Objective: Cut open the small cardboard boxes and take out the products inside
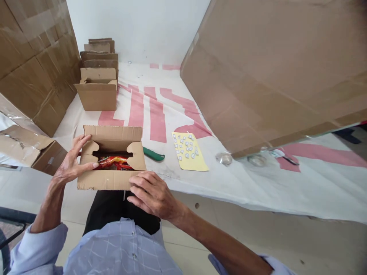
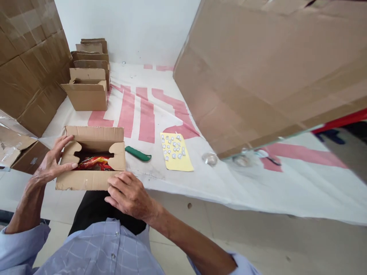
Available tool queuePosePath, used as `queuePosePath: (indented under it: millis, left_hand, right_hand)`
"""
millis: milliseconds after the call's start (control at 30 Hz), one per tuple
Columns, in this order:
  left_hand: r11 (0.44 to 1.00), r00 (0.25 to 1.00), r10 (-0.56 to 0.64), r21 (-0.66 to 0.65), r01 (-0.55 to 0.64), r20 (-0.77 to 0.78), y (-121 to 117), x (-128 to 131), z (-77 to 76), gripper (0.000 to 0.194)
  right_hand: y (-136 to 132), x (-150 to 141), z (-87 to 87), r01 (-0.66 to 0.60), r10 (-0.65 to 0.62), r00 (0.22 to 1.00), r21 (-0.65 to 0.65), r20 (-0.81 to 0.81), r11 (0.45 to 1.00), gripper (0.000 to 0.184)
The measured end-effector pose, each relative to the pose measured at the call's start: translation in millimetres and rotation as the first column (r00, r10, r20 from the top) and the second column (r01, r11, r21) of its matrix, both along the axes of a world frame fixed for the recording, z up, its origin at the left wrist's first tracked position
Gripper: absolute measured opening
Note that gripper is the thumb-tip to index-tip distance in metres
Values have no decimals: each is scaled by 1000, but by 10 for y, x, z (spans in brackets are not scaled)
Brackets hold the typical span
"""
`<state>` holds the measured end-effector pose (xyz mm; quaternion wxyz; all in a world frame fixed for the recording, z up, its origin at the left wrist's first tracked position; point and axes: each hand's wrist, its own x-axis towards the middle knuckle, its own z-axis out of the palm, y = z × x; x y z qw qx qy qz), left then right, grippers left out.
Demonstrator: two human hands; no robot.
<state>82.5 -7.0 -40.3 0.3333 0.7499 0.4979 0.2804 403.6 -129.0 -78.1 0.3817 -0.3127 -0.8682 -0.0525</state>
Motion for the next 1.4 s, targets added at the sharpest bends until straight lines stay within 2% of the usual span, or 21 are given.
queuePosePath:
  millis: [100,200,300,367,433,467,500,600,700,767,900,1033,1133,1267,1400]
  left_hand:
    - [999,998,-30,43,32,-53,-40,7,-28,122]
    - [995,997,-28,95,35,-70,-98,10,-75,125]
    - [992,995,-20,125,32,-96,-151,25,-103,132]
    - [992,994,-12,126,26,-105,-171,37,-116,138]
    - [993,995,-9,120,21,-99,-176,42,-132,142]
    - [993,996,-10,114,20,-90,-175,41,-142,142]
    - [994,997,-12,107,20,-80,-171,40,-154,142]
    - [996,999,-2,88,6,-45,-149,41,-182,142]
    - [997,1000,9,70,-8,-19,-109,66,-185,142]
    - [998,1000,9,63,-9,-5,-79,88,-176,141]
    - [998,999,30,63,-31,18,-44,103,-166,137]
    - [998,998,46,44,-48,47,-11,105,-166,138]
    - [997,996,44,58,-49,80,81,146,-152,142]
    - [992,994,73,92,-81,84,302,202,-147,145]
    - [988,996,71,136,-78,53,477,155,-91,132]
  right_hand:
    - [78,12,98,-2,-2,999,-88,-38,996,21]
    - [292,-9,282,26,-35,999,-219,-34,975,23]
    - [606,-79,445,138,-76,978,-328,194,935,10]
    - [811,-152,483,231,-70,915,-375,396,898,13]
    - [970,-231,454,290,-38,845,-397,534,871,11]
    - [1028,-264,422,302,-30,823,-393,567,868,6]
    - [1070,-289,386,303,-30,817,-385,575,872,10]
    - [1123,-302,291,254,-50,870,-359,491,898,26]
    - [1139,-265,235,212,-73,915,-318,396,924,17]
    - [1167,-267,210,220,-76,909,-318,410,922,10]
    - [1235,-345,257,221,-40,896,-365,442,904,27]
    - [1216,-314,501,181,-95,967,-371,237,911,29]
    - [1213,-164,726,133,-149,989,-469,1,873,22]
    - [1341,69,951,-14,-190,943,-604,-272,797,15]
    - [1532,216,1084,-203,-233,827,-659,-511,724,31]
